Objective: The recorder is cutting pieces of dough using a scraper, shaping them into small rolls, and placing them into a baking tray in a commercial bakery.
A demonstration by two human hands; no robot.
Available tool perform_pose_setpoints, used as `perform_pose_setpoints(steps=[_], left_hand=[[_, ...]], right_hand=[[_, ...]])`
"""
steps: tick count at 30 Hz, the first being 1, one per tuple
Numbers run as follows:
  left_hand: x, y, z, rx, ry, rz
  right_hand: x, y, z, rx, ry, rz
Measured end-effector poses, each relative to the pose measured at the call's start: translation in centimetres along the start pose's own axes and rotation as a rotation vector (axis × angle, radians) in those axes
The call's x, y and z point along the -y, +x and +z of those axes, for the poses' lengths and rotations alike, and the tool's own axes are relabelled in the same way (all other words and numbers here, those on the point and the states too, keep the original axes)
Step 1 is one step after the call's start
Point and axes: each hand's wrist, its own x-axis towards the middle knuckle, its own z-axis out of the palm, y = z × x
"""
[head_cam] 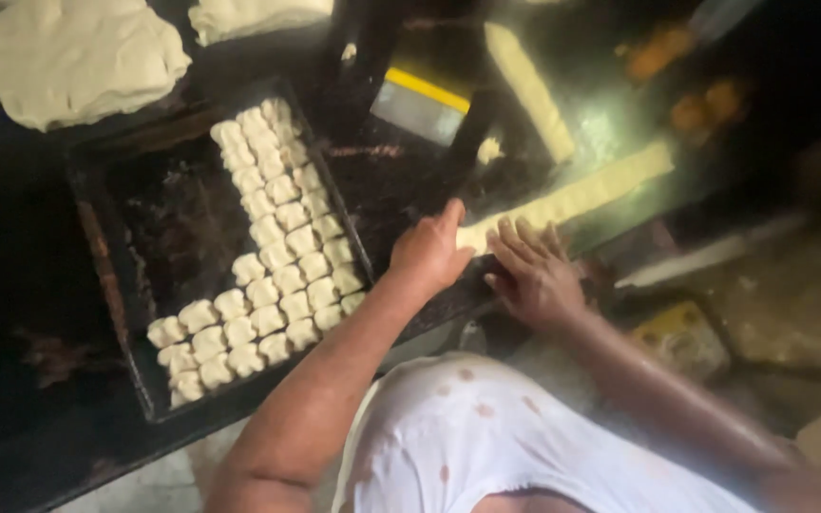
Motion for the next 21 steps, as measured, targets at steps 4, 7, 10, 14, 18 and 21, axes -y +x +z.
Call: perform_pose_setpoints(steps=[4,7,10,14,18,21], left_hand=[[0.8,-1.9,-1.1,-0.034,0.078,0.030],[2.4,-2.2,-0.7,-0.055,0.190,0.109],[4.0,-2.9,0.1,-0.067,0.284,0.159],[3.6,-3.7,-1.4,-0.124,0.426,0.234],[2.9,-4.6,-3.7,-0.168,0.544,0.220],[2.7,-4.8,-5.4,-0.247,0.580,0.209]], right_hand=[[3.7,1.0,-0.9,0.014,-0.134,-0.047],[6.0,1.8,-1.4,0.027,-0.126,-0.078],[7.4,1.7,-0.9,-0.005,-0.112,-0.179],[8.3,1.5,-0.2,0.082,-0.106,-0.190],[10.5,2.5,-0.8,0.212,-0.205,-0.197],[13.2,2.7,-1.1,0.474,-0.216,-0.148]])
